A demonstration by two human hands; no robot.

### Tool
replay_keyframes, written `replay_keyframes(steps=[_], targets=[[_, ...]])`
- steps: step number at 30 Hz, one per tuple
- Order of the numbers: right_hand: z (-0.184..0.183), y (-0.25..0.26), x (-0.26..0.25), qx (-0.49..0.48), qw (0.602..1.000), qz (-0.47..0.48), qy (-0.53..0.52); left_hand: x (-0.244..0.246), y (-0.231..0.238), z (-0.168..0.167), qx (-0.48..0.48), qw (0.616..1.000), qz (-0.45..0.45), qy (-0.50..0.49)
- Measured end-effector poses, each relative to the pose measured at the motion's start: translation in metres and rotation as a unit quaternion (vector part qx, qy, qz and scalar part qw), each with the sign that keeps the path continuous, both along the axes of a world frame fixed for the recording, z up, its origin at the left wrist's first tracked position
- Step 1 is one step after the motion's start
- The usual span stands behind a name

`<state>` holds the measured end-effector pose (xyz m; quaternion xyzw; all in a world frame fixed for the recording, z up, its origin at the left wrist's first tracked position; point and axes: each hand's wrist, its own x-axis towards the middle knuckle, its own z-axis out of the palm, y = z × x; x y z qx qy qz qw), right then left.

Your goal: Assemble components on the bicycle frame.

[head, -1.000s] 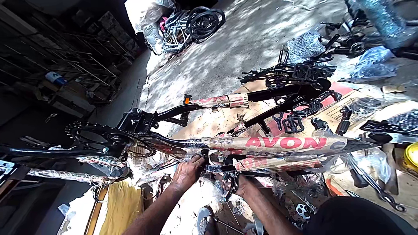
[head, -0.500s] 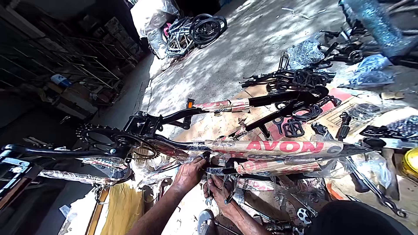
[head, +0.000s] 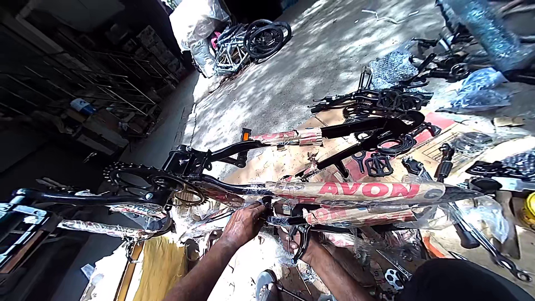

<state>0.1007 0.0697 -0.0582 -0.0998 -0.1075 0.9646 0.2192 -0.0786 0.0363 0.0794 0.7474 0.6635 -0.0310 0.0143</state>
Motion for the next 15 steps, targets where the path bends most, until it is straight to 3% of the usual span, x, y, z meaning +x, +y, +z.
replay_keyframes(steps=[5, 9, 12, 15], targets=[[0.013, -0.031, -0.031, 0.197, 0.966, -0.131, -0.104, 0.001, 0.001, 0.001, 0.001, 1.000, -0.004, -0.003], [0.008, -0.047, -0.050, 0.293, 0.937, -0.151, -0.120, 0.001, 0.000, 0.006, -0.014, 1.000, -0.003, -0.014], [0.012, -0.049, -0.053, 0.299, 0.933, -0.146, -0.140, -0.001, 0.000, 0.009, -0.015, 0.999, -0.021, -0.019], [0.019, -0.029, -0.032, 0.219, 0.964, -0.105, -0.104, -0.004, 0.001, 0.010, -0.016, 0.999, -0.034, -0.013]])
